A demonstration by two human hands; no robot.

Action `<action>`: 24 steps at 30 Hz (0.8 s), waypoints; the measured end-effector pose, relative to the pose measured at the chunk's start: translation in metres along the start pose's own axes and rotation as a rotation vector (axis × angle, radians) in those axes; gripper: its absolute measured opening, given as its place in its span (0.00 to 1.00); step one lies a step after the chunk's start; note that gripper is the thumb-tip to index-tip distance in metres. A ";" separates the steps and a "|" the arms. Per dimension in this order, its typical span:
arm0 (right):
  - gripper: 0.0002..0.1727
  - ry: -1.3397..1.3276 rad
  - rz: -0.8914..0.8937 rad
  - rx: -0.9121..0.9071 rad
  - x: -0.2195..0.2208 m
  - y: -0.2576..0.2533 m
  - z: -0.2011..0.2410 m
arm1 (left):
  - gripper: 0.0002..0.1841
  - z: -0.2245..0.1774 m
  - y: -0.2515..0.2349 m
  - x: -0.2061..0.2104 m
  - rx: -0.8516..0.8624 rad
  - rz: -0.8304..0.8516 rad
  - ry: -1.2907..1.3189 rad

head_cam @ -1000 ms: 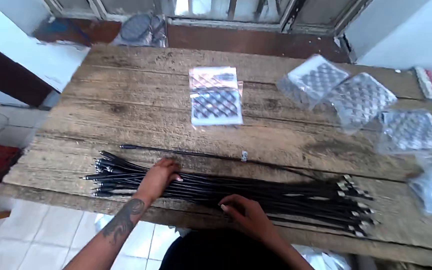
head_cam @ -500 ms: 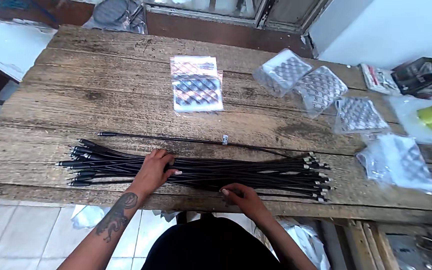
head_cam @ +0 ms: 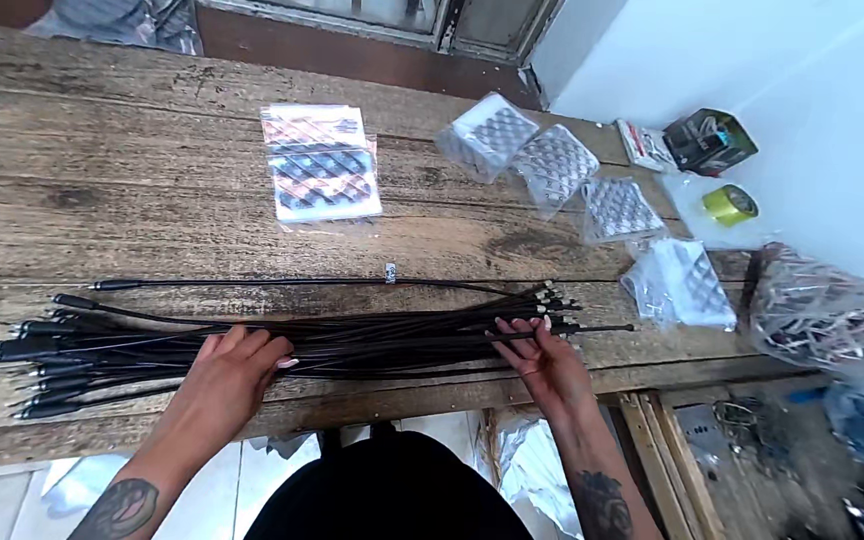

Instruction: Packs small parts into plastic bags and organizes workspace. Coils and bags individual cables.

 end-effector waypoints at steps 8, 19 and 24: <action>0.24 0.114 -0.134 0.039 -0.044 -0.004 0.000 | 0.09 0.039 0.039 0.036 -0.137 0.103 -0.105; 0.21 0.199 -0.021 0.071 -0.060 -0.018 -0.008 | 0.06 0.007 0.041 0.059 -0.424 0.095 0.008; 0.27 0.110 0.043 0.194 -0.064 -0.024 -0.024 | 0.06 0.008 0.036 0.052 -0.507 -0.050 0.068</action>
Point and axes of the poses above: each hand's wrist, its own y-axis away from the middle knuckle, its own x-axis out of the palm, z = x × y, the point moved 10 cm from there along -y, towards the middle knuckle, and after that the axes turned 4 degrees about y, right-handed, at the moved point
